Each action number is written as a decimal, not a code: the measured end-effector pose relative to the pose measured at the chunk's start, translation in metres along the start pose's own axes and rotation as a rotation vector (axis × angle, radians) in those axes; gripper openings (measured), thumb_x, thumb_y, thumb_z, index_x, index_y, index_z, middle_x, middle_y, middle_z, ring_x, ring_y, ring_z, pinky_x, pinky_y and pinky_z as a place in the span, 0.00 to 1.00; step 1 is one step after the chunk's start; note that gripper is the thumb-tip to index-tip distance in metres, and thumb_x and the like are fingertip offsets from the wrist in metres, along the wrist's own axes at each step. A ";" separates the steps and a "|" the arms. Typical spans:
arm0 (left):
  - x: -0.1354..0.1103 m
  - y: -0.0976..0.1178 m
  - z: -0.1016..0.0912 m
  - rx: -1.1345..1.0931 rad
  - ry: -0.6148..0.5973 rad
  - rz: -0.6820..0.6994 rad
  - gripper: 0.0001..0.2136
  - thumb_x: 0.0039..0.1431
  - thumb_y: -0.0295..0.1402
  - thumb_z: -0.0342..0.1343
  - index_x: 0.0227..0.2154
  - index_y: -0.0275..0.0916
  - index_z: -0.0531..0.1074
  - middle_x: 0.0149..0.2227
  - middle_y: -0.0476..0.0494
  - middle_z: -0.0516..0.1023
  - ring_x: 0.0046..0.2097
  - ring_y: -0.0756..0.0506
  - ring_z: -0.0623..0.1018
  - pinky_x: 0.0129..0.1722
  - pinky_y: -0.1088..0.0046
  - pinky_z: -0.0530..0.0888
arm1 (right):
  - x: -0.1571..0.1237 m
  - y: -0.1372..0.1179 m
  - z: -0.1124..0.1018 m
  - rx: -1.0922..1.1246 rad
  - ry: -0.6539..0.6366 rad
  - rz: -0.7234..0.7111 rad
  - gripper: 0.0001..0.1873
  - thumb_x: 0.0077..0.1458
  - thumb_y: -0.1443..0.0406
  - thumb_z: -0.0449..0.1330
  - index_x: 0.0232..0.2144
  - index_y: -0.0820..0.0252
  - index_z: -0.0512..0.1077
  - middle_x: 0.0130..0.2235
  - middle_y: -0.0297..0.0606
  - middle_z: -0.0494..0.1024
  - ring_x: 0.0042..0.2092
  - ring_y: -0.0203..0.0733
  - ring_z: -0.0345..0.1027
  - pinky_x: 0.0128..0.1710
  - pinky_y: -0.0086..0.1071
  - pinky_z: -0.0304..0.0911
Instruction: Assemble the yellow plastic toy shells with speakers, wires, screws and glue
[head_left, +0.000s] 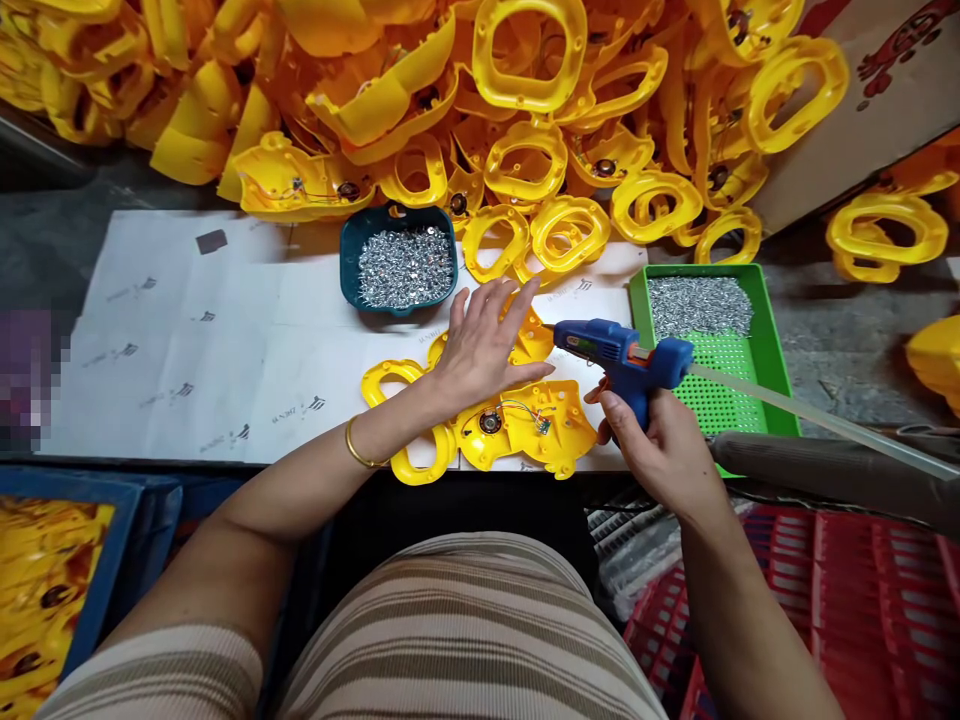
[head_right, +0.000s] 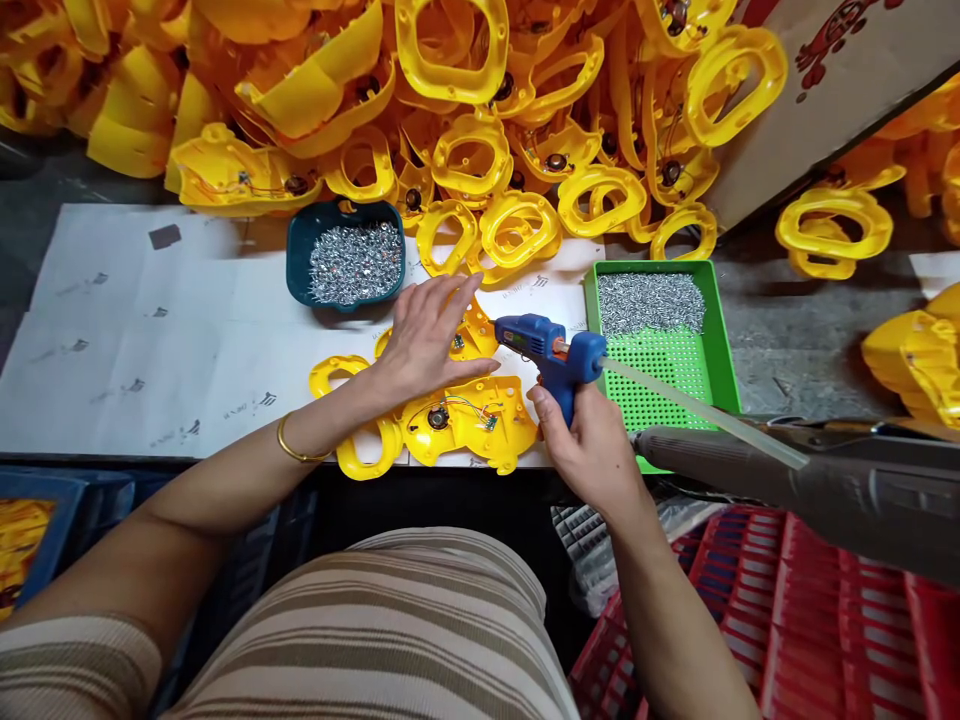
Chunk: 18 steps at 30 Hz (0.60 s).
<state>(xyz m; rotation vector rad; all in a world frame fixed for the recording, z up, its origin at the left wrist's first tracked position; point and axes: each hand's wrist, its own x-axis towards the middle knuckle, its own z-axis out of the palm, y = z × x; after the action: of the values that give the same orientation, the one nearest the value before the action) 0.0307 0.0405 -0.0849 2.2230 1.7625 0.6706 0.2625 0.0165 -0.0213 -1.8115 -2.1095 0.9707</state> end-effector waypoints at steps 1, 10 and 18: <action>0.000 0.000 0.000 0.001 -0.002 0.000 0.45 0.53 0.65 0.52 0.67 0.42 0.50 0.64 0.30 0.61 0.66 0.30 0.58 0.66 0.45 0.49 | 0.000 0.000 0.000 0.002 -0.007 0.001 0.35 0.58 0.39 0.46 0.37 0.63 0.72 0.25 0.42 0.75 0.24 0.40 0.62 0.26 0.35 0.54; 0.002 -0.003 0.000 0.005 -0.023 0.011 0.45 0.54 0.65 0.50 0.67 0.40 0.52 0.64 0.29 0.62 0.66 0.30 0.59 0.65 0.49 0.51 | 0.002 -0.001 -0.001 -0.080 0.039 -0.099 0.29 0.60 0.42 0.47 0.26 0.58 0.68 0.22 0.41 0.73 0.22 0.40 0.61 0.25 0.34 0.53; 0.002 -0.007 -0.002 -0.010 -0.017 0.031 0.45 0.54 0.63 0.52 0.67 0.40 0.51 0.65 0.30 0.62 0.65 0.32 0.61 0.65 0.52 0.54 | 0.000 -0.016 -0.006 -0.237 0.107 -0.176 0.18 0.61 0.51 0.50 0.29 0.56 0.66 0.20 0.38 0.67 0.24 0.44 0.62 0.26 0.35 0.51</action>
<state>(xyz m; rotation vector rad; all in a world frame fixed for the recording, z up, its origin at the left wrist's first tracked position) 0.0240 0.0440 -0.0862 2.2470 1.7164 0.6636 0.2528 0.0179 -0.0073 -1.6967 -2.3510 0.5896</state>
